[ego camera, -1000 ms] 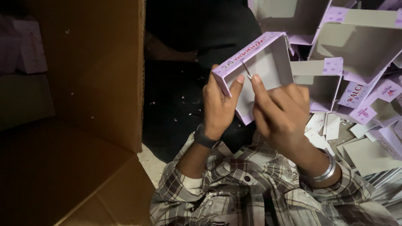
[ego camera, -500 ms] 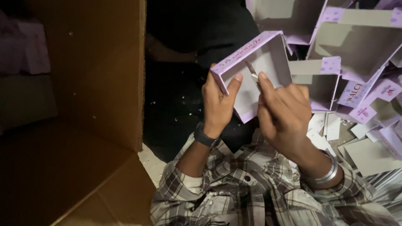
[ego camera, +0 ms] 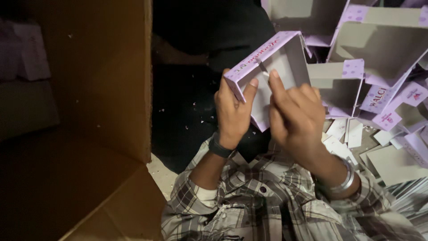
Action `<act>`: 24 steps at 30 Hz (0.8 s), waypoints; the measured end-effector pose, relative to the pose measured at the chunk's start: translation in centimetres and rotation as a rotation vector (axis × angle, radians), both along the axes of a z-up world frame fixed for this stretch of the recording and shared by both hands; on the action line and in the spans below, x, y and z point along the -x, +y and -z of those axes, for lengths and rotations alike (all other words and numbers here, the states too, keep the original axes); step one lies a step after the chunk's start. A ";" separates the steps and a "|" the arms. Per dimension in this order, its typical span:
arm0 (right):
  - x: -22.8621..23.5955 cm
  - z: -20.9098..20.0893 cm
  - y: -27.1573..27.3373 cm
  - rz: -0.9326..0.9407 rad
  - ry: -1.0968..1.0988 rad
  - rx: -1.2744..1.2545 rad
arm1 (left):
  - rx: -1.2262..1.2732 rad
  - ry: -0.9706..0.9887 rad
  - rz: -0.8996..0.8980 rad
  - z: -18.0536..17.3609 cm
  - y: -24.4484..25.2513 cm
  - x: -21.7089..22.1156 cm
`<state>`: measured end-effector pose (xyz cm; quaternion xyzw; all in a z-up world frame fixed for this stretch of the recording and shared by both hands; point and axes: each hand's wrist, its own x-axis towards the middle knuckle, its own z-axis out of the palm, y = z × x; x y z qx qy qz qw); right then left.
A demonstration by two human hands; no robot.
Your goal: The person uses a utility knife to trim the edges of small purple and white boxes. They repeatedly pick up boxes, cut along the edges, and place them aside.
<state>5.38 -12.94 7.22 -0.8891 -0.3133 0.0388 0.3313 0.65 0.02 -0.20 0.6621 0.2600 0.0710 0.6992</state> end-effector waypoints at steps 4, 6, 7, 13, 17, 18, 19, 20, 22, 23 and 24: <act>0.3 0.0 -0.1 0.017 0.011 -0.018 | -0.014 0.005 -0.013 -0.2 -0.2 -0.2; 0.6 0.1 -0.4 0.014 0.040 -0.034 | -0.001 0.019 -0.009 -0.3 -0.4 0.1; 0.5 0.1 -0.3 0.007 0.051 -0.043 | 0.008 0.010 -0.009 -0.3 -0.4 0.1; -0.6 -0.2 -0.1 -0.019 0.111 -0.039 | -0.011 -0.016 0.012 -0.1 -0.1 0.0; -1.7 -1.3 -0.9 0.044 0.443 -0.138 | -0.007 -0.027 0.010 0.2 0.0 0.1; -1.8 -1.5 -0.9 0.006 0.380 -0.129 | -0.017 -0.025 0.011 0.3 -0.1 0.1; -1.9 -1.6 -1.0 -0.031 0.317 -0.119 | -0.025 -0.021 0.013 0.4 -0.2 0.2; -1.9 -1.7 -1.1 -0.067 0.255 -0.108 | -0.034 -0.018 0.015 0.5 -0.3 0.4; -1.8 -2.0 -1.4 0.008 0.412 -0.196 | 0.015 -0.057 0.010 0.6 -0.4 0.6; -1.8 -2.0 -1.4 0.042 0.484 -0.245 | 0.035 -0.084 0.007 0.7 -0.3 0.4; -2.3 -2.1 -1.8 0.099 0.752 -0.557 | 0.062 -0.089 0.021 0.8 0.0 0.1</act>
